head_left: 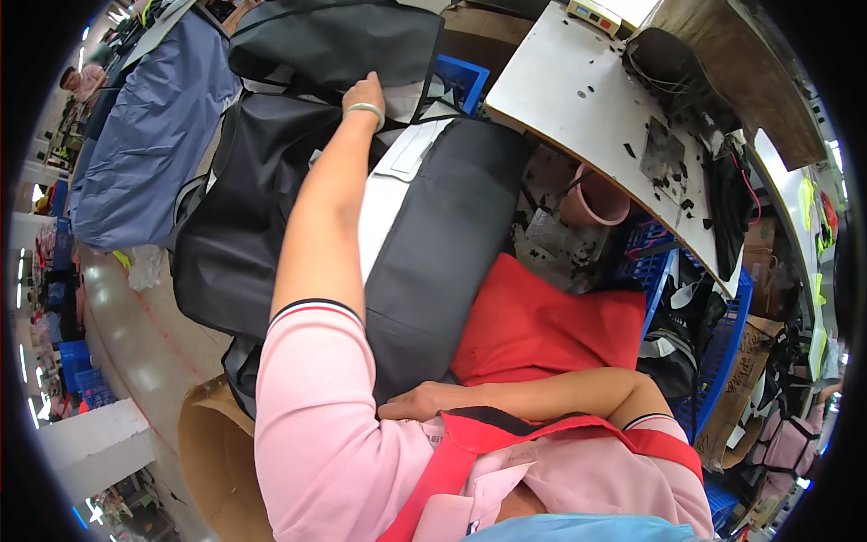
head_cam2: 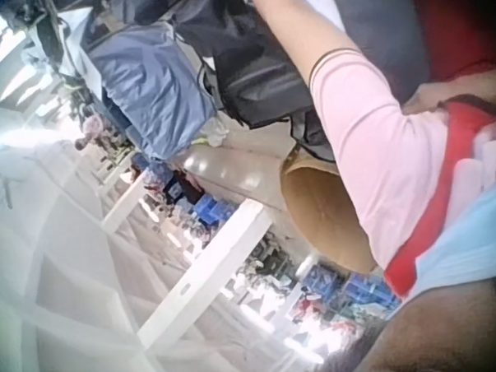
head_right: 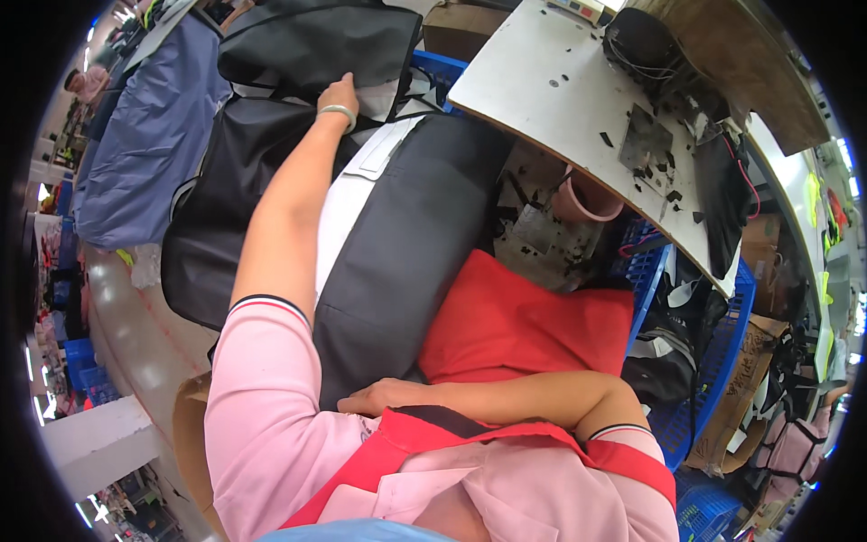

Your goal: The person assembles black and white bags at a workstation, repeatedly picking up bags, inserting white cardboard inserts, and adjusting straps. They use scissors to trim excess material from the bags and place finished items into a blue crate.

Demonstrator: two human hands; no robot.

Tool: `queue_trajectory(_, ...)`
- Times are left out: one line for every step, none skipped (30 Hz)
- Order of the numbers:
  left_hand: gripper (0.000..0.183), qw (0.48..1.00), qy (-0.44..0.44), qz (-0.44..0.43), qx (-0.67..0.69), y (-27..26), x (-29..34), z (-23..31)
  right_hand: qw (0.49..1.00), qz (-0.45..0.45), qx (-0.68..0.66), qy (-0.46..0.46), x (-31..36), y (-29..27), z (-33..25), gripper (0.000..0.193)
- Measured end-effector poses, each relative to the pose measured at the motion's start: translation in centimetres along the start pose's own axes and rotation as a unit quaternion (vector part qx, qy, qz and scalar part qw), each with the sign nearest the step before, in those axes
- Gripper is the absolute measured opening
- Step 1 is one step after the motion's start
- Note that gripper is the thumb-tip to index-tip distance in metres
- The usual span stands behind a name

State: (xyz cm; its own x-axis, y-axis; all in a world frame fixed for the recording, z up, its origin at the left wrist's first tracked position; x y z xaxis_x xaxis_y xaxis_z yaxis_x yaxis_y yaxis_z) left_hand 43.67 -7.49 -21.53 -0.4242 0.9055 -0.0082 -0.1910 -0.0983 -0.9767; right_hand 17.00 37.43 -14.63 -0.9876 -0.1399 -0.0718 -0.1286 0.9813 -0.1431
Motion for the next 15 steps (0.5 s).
queue_trajectory(0.051, 1.000, 0.000, 0.009, 0.014, -0.1, 0.5, -0.4, 1.000, -0.008, 0.000, 0.009, -0.1, 0.0, 0.3, 0.022)
queue_trajectory(0.054, 0.998, 0.028, 0.054, 0.008, -1.2, 1.1, 0.0, 1.000, -0.006, 0.008, -0.007, -0.3, -0.2, 0.1, 0.018)
queue_trajectory(0.057, 0.993, 0.057, 0.099, 0.001, -2.2, 1.8, 0.8, 1.000, -0.021, 0.014, 0.011, -0.6, 0.4, 1.1, 0.019)
queue_trajectory(0.060, 0.986, 0.086, 0.143, -0.005, -3.1, 2.6, 1.9, 0.999, -0.036, 0.019, 0.028, -1.0, 1.4, 2.5, 0.019)
queue_trajectory(0.070, 0.976, 0.129, 0.172, -0.019, -4.4, 3.8, 3.2, 0.997, -0.061, 0.029, 0.044, -1.3, 2.2, 3.3, 0.020)
queue_trajectory(0.072, 0.958, 0.189, 0.213, -0.039, -5.0, 4.8, 4.6, 0.996, -0.075, 0.032, 0.048, -1.5, 2.5, 3.3, 0.021)
queue_trajectory(0.075, 0.952, 0.227, 0.202, -0.044, -4.9, 5.6, 7.3, 0.995, -0.078, 0.034, 0.058, -1.6, 2.2, 3.3, 0.021)
queue_trajectory(0.079, 0.943, 0.250, 0.214, -0.041, -4.7, 6.2, 9.3, 0.993, -0.086, 0.036, 0.068, -1.6, 2.0, 3.3, 0.022)
queue_trajectory(0.088, 0.941, 0.253, 0.215, -0.062, -3.9, 5.9, 10.5, 0.991, -0.105, 0.025, 0.075, -1.6, 2.2, 3.3, 0.025)
queue_trajectory(0.092, 0.944, 0.233, 0.226, -0.058, -3.4, 5.5, 11.2, 0.989, -0.123, 0.013, 0.083, -1.5, 2.3, 3.3, 0.028)
queue_trajectory(0.097, 0.945, 0.219, 0.236, -0.051, -2.8, 4.8, 12.0, 0.987, -0.134, 0.001, 0.094, -1.5, 2.2, 3.6, 0.031)
queue_trajectory(0.097, 0.957, 0.183, 0.216, -0.067, -2.1, 3.5, 11.8, 0.992, -0.101, -0.023, 0.072, -1.7, 2.0, 3.8, 0.024)
queue_trajectory(0.097, 0.966, 0.147, 0.195, -0.082, -1.4, 2.3, 11.6, 0.995, -0.067, -0.046, 0.051, -1.7, 2.4, 4.6, 0.018)
queue_trajectory(0.097, 0.973, 0.118, 0.173, -0.095, -0.6, 0.8, 12.0, 0.997, -0.025, -0.069, 0.031, -1.6, 2.1, 5.4, 0.013)
queue_trajectory(0.087, 0.966, 0.083, 0.201, -0.138, -0.8, -0.4, 10.8, 0.997, -0.016, -0.073, 0.022, -1.4, 2.2, 5.9, 0.013)
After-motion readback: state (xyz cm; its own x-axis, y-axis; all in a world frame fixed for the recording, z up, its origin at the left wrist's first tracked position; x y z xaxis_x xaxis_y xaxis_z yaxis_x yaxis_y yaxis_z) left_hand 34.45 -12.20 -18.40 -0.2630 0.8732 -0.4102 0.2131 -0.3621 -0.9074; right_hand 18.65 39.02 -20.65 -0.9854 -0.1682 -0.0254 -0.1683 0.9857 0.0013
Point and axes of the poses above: each hand's wrist, its own x-axis away from the middle knuckle, its own y-axis out of the palm, z = x × y, the point moved 9 cm from there along -x, towards the middle knuckle, and after that the axes turned 4 degrees about x, right-handed, at the moved point
